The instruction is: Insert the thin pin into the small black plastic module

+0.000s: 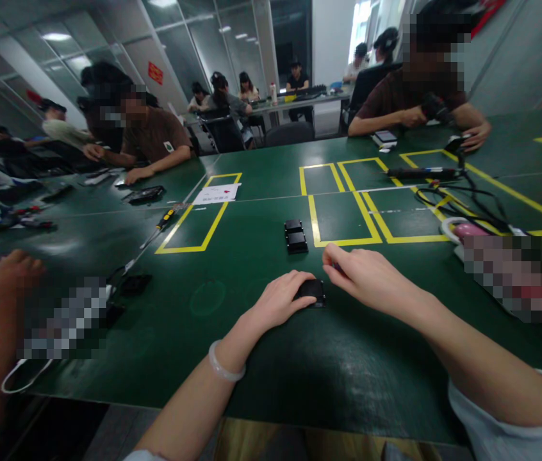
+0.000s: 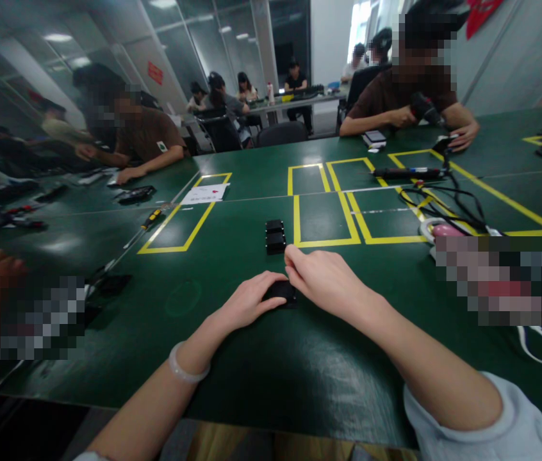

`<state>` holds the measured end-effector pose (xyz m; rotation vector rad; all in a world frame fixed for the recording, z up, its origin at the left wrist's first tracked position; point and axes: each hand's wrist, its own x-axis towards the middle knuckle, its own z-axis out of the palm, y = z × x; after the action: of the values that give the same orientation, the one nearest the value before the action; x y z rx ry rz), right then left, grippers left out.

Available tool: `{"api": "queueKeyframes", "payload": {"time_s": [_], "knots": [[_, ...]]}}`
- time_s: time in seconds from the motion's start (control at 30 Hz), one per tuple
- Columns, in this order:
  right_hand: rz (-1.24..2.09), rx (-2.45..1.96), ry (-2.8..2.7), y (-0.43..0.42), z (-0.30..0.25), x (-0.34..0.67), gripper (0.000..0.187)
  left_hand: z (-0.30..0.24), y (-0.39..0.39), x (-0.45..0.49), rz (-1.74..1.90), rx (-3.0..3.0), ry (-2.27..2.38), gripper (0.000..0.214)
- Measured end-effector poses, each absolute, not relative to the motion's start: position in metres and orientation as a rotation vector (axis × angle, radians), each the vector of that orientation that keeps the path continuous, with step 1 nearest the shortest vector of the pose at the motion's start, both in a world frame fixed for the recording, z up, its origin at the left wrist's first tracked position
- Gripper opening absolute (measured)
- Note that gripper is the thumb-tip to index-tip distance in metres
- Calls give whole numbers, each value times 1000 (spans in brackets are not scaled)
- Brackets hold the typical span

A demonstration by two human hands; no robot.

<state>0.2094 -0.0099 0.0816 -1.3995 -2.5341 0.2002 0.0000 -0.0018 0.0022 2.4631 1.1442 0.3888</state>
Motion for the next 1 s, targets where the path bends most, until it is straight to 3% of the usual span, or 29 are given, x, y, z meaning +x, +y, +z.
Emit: {"api": "queueKeyframes", "payload": {"time_s": [0.53,0.8,1.0], "knots": [[-1,-1435,-2601,-9,78,206,25,0,-2,-1,392,2470,1158,36],[171,-1255,-2637,-16,83,208,13,1,-1,0,407,2463,1143,36],[117,-1304,-2668,-14,83,207,21,-1,-1,-1,391,2468,1156,35]]}}
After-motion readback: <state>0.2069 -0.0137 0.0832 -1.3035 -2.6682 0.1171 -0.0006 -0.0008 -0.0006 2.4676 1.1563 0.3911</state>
